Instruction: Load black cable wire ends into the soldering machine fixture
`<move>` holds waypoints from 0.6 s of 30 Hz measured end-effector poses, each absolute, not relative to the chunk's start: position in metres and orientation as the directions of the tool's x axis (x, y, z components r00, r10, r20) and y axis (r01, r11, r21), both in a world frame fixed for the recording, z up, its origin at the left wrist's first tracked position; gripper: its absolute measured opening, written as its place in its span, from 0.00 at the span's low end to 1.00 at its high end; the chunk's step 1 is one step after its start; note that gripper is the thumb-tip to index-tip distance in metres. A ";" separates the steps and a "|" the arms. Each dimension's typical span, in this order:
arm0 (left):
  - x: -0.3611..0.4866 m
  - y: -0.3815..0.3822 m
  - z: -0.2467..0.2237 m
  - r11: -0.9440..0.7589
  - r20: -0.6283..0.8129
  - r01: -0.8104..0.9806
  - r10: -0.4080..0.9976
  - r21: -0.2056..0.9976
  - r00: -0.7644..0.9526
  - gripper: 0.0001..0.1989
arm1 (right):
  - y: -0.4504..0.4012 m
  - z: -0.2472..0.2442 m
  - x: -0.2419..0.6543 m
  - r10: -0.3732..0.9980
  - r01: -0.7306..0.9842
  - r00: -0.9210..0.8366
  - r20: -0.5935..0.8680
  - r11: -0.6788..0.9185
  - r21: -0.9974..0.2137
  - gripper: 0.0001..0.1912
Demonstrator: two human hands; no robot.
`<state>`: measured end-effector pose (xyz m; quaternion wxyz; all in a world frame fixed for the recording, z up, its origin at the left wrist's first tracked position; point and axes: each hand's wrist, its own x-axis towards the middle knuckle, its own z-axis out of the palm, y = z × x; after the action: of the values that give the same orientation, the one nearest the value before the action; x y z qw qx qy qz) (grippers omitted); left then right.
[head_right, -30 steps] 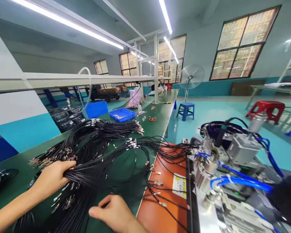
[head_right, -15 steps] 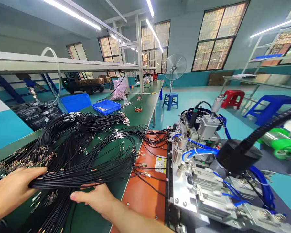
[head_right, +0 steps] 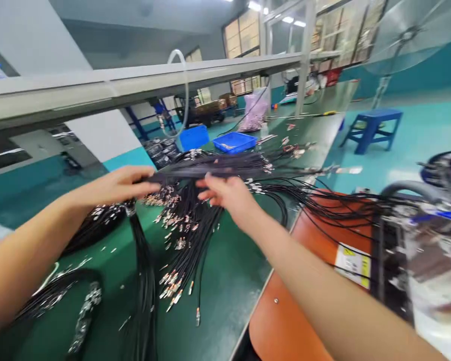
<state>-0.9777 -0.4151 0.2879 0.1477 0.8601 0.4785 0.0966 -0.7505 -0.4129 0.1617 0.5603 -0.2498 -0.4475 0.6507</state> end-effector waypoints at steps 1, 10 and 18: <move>-0.974 -0.409 0.301 -0.483 0.100 0.756 0.864 0.442 0.493 0.10 | -0.405 0.168 -0.749 0.954 -0.553 -0.222 0.201 0.047 -0.832 0.19; -0.911 -0.384 0.342 -0.319 0.233 0.247 0.917 0.915 0.323 0.16 | -0.468 0.073 -0.819 0.821 -0.379 -0.553 -0.141 -0.399 -0.835 0.30; -0.896 -0.402 0.357 -0.398 0.406 -0.078 0.888 0.914 0.215 0.16 | -0.496 0.090 -0.824 0.848 -0.549 -0.522 -0.087 -0.413 -0.727 0.25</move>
<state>-0.8964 -0.4022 0.3567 0.4473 0.6382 0.3174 0.5402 -0.8242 -0.4957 0.0896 0.4321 -0.2286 -0.3271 0.8087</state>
